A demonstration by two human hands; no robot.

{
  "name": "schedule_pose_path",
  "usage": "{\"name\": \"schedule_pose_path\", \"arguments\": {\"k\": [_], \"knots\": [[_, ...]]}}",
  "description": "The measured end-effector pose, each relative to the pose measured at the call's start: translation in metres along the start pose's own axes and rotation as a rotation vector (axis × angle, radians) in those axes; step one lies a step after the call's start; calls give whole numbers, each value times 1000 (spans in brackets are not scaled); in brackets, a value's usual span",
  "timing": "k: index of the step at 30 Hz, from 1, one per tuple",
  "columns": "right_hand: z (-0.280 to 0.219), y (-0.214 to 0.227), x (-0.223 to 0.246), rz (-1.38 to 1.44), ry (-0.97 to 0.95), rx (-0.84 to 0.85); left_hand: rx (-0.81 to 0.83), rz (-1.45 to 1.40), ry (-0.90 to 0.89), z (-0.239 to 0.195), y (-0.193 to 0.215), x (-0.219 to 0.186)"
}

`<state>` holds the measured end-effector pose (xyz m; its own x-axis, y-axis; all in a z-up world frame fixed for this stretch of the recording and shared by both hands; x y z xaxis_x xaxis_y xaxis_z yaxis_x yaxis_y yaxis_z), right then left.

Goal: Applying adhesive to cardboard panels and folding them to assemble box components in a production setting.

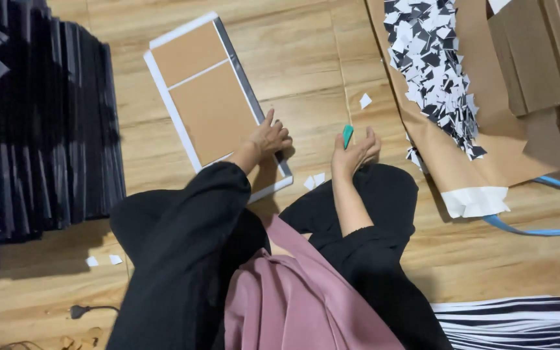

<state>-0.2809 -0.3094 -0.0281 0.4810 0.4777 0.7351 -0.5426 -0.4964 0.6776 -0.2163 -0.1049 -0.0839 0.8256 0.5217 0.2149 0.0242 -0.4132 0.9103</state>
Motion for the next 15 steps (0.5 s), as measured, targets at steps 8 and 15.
{"name": "schedule_pose_path", "arguments": {"k": [8,15], "knots": [[-6,24,43,249,264,-33,-277,-2,-111,-92,225,94],[-4,8,71,624,26,544,-975,-703,-74,-271,423,151]]}}
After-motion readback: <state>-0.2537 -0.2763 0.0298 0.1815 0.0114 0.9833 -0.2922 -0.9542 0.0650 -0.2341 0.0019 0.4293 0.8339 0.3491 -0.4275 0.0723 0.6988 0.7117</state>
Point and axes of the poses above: each hand's wrist, its own z-axis towards the middle knuckle, its own y-axis out of the back of the hand, x = y × z, the point moved 7 cm from there along z, towards the middle knuckle, and after that the axes turned 9 degrees about -z, right-handed, at the moved point
